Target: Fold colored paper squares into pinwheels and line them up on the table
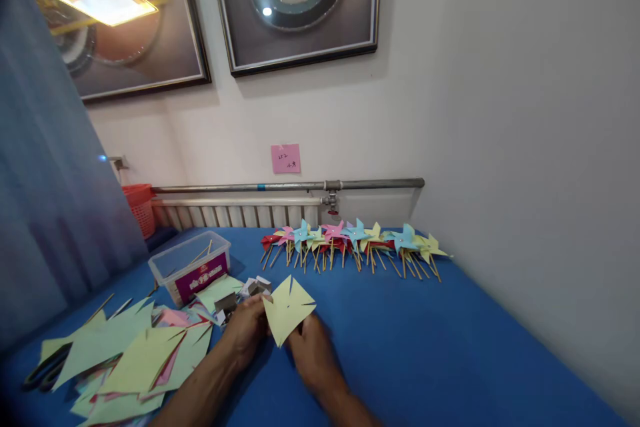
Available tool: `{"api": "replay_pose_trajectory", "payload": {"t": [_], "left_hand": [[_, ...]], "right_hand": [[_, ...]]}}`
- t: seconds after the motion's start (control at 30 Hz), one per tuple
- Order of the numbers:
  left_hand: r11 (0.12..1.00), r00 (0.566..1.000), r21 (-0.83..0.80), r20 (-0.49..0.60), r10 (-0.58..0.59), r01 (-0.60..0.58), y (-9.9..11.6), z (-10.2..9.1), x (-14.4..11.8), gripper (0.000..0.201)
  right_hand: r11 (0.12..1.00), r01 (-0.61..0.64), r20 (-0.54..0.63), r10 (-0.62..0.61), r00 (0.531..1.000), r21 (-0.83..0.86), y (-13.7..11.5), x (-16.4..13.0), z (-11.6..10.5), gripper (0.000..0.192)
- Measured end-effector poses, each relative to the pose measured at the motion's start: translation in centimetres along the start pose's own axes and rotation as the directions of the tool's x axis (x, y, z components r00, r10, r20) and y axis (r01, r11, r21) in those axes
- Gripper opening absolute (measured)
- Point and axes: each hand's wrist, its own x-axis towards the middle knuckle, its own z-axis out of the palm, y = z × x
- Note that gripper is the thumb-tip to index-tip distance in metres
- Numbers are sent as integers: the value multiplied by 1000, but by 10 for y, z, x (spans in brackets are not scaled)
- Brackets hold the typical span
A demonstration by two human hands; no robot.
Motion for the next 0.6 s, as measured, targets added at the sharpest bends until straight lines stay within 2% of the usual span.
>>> {"api": "replay_pose_trajectory", "payload": {"t": [0.13, 0.27, 0.43, 0.6], "left_hand": [[999, 999, -20, -25, 45, -46, 5, 0, 1, 28], [999, 998, -16, -45, 50, -51, 10, 0, 3, 27], [998, 997, -6, -46, 63, -63, 12, 0, 0, 25], [999, 998, 16, -57, 41, -40, 10, 0, -3, 29]], "right_hand": [[983, 15, 59, -26, 998, 184, -11, 5, -3, 45], [930, -64, 147, 11, 989, 361, -14, 4, -5, 51], [847, -155, 154, 88, 984, 508, -11, -1, -7, 54], [774, -192, 159, 119, 980, 603, -13, 0, -6, 62]]}}
